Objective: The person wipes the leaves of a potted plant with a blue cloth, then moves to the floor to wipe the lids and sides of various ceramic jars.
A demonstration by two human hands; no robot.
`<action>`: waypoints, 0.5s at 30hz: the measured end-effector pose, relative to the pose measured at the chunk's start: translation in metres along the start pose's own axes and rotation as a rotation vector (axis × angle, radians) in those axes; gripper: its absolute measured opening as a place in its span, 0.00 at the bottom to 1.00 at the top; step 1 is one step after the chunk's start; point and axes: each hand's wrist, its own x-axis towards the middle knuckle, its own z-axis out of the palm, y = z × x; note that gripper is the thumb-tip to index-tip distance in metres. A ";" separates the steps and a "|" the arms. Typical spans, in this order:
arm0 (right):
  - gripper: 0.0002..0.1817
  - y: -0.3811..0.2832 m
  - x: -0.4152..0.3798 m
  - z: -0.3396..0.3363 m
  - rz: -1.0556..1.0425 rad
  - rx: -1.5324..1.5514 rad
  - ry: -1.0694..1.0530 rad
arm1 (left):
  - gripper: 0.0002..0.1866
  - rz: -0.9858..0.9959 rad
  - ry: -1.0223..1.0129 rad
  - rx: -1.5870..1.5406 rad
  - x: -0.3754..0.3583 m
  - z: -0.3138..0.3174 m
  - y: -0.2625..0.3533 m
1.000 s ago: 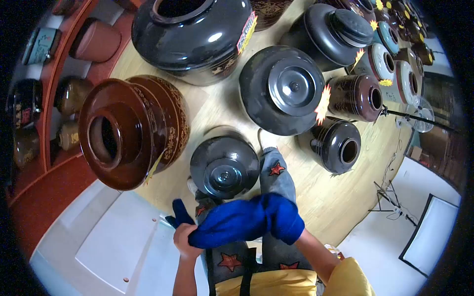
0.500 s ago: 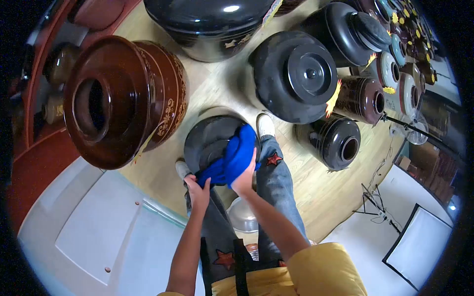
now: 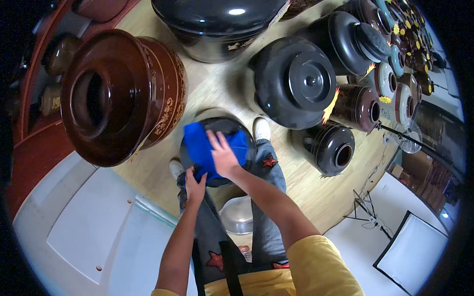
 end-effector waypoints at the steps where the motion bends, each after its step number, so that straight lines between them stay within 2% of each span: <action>1: 0.19 -0.001 0.009 0.008 -0.120 -0.003 0.026 | 0.28 -0.049 0.047 0.030 -0.008 0.008 -0.013; 2: 0.18 -0.002 0.013 0.003 -0.196 -0.025 0.031 | 0.28 -0.099 0.101 0.057 -0.016 0.013 -0.018; 3: 0.17 0.000 0.017 -0.003 -0.279 -0.053 0.037 | 0.26 -0.190 0.081 -0.055 -0.021 0.014 -0.012; 5: 0.18 0.005 0.015 -0.008 -0.281 0.072 0.053 | 0.25 -0.383 0.108 -0.201 -0.028 0.023 -0.011; 7: 0.17 0.016 0.012 -0.007 -0.341 0.059 0.016 | 0.24 -0.424 0.181 -0.253 -0.031 0.028 0.008; 9: 0.15 0.028 0.004 -0.006 -0.255 0.363 0.120 | 0.24 -0.351 0.412 -0.019 -0.039 0.038 0.013; 10: 0.16 0.027 0.000 -0.009 -0.199 0.636 0.422 | 0.22 -0.329 0.543 0.021 -0.042 0.042 0.020; 11: 0.17 0.035 -0.005 -0.013 -0.300 0.788 0.479 | 0.22 -0.362 0.573 0.010 -0.047 0.045 0.027; 13: 0.18 0.040 -0.024 -0.045 -0.224 0.890 0.465 | 0.19 -0.332 0.600 -0.084 -0.058 0.039 0.060; 15: 0.21 0.044 -0.038 -0.044 -0.103 1.276 0.314 | 0.16 -0.318 0.685 -0.140 -0.075 0.037 0.095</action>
